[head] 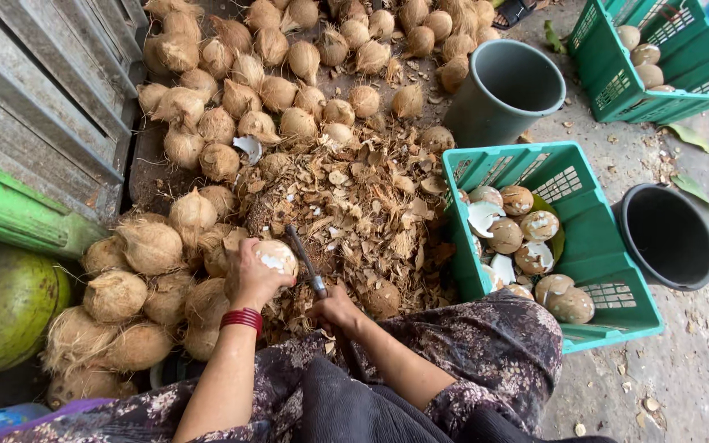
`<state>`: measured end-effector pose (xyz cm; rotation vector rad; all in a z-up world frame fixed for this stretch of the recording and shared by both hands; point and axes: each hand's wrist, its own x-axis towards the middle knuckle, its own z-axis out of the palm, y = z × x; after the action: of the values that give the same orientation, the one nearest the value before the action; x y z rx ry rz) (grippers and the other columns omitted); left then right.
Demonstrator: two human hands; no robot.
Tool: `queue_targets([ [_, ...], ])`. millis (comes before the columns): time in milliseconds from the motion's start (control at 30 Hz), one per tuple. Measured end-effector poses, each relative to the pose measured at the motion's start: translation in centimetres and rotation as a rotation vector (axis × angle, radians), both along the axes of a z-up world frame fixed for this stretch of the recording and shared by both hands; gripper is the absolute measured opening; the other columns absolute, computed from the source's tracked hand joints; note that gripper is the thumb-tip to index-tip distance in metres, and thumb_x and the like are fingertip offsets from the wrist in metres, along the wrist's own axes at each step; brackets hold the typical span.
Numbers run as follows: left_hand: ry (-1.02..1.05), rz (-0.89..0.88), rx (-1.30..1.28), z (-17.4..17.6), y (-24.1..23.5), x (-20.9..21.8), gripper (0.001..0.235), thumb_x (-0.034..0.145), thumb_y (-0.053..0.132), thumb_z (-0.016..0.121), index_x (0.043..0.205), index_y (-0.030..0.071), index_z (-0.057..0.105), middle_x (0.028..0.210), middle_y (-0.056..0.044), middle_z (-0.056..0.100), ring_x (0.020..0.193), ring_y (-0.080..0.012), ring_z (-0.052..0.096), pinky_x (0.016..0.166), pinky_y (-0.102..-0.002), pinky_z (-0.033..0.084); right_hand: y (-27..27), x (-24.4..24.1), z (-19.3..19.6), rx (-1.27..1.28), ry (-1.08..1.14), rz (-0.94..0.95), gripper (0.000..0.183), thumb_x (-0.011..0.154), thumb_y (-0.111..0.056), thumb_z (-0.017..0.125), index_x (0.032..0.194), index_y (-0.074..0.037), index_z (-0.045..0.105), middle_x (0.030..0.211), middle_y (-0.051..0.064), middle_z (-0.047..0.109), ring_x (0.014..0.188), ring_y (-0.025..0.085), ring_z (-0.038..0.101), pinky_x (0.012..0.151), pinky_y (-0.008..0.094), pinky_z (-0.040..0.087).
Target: The person sits on the ground and uses a long metal tool to peel the fibrous husk from coconuts. They rotate each coconut by hand while striking and scraping the husk, then place the peeled coconuts into a green crate.
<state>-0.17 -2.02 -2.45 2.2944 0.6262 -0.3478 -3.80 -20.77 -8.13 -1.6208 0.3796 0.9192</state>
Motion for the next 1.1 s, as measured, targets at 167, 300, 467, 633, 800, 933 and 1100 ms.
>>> queue_targets([
  [167, -0.149, 0.260, -0.243, -1.3, 0.8, -1.3, 0.111, 0.054, 0.034, 0.100, 0.140, 0.013, 0.033, 0.141, -0.021, 0.042, 0.124, -0.0353, 0.050, 0.101, -0.052, 0.050, -0.6, -0.2, 1.5, 0.001, -0.089, 0.024, 0.016, 0.084, -0.002, 0.068, 0.088, -0.006, 0.053, 0.063, 0.004, 0.056, 0.041, 0.010, 0.044, 0.035, 0.024, 0.041],
  [300, 0.001, 0.122, -0.277, -1.2, 1.8, -1.7, 0.119, 0.049, 0.030, 0.098, 0.144, 0.013, 0.029, 0.142, -0.020, 0.046, 0.125, -0.0351, 0.053, 0.106, -0.051, 0.050, -1.3, -1.0, 2.1, 0.012, -0.030, 0.023, 0.015, 0.085, -0.001, 0.065, 0.090, -0.003, 0.051, 0.065, 0.008, 0.055, 0.041, 0.013, 0.044, 0.034, 0.025, 0.041],
  [467, -0.081, -0.041, -0.144, -1.7, 1.4, -2.1, 0.120, 0.044, 0.020, 0.099, 0.145, 0.022, 0.034, 0.140, -0.014, 0.053, 0.127, -0.0335, 0.052, 0.106, -0.053, 0.046, -1.7, -1.4, 1.2, 0.049, 0.040, -0.062, 0.021, 0.080, 0.006, 0.064, 0.096, -0.004, 0.057, 0.069, 0.009, 0.060, 0.042, 0.015, 0.046, 0.036, 0.027, 0.042],
  [633, -0.351, -0.107, -0.220, -1.6, 1.0, -2.2, 0.113, 0.042, 0.014, 0.096, 0.138, 0.024, 0.040, 0.133, -0.011, 0.058, 0.127, -0.0313, 0.053, 0.107, -0.051, 0.043, -1.1, -1.1, 3.2, -0.077, -0.209, 0.089, 0.015, 0.084, 0.000, 0.068, 0.095, -0.003, 0.059, 0.074, 0.008, 0.060, 0.049, 0.013, 0.050, 0.042, 0.029, 0.045],
  [800, -0.116, 0.007, -0.207, -1.8, -0.1, -1.6, 0.104, 0.046, 0.014, 0.089, 0.137, 0.024, 0.040, 0.126, -0.011, 0.053, 0.112, -0.0310, 0.058, 0.091, -0.050, 0.056, -0.6, -3.0, 5.5, -0.184, -0.608, 0.210, 0.009, 0.090, -0.009, 0.063, 0.095, -0.013, 0.056, 0.072, 0.003, 0.061, 0.054, 0.011, 0.053, 0.049, 0.027, 0.052],
  [933, -0.283, -0.025, -0.091, -1.4, -0.6, -0.5, 0.108, 0.044, 0.023, 0.100, 0.133, 0.016, 0.038, 0.117, -0.010, 0.053, 0.104, -0.0263, 0.053, 0.085, -0.047, 0.053, 0.7, -2.5, 4.4, -0.224, -0.499, 0.196, 0.027, 0.087, -0.001, 0.056, 0.110, -0.016, 0.056, 0.069, 0.005, 0.052, 0.055, 0.012, 0.048, 0.050, 0.031, 0.047],
  [1100, -0.152, 0.029, -0.079, -2.5, -0.6, -0.7, 0.110, 0.043, 0.024, 0.099, 0.135, 0.017, 0.039, 0.118, -0.011, 0.049, 0.095, -0.0244, 0.056, 0.073, -0.042, 0.057, 0.6, -1.8, 2.9, -0.237, -0.487, 0.273, 0.022, 0.084, -0.001, 0.065, 0.105, 0.001, 0.060, 0.072, 0.005, 0.059, 0.055, 0.011, 0.052, 0.053, 0.032, 0.052],
])
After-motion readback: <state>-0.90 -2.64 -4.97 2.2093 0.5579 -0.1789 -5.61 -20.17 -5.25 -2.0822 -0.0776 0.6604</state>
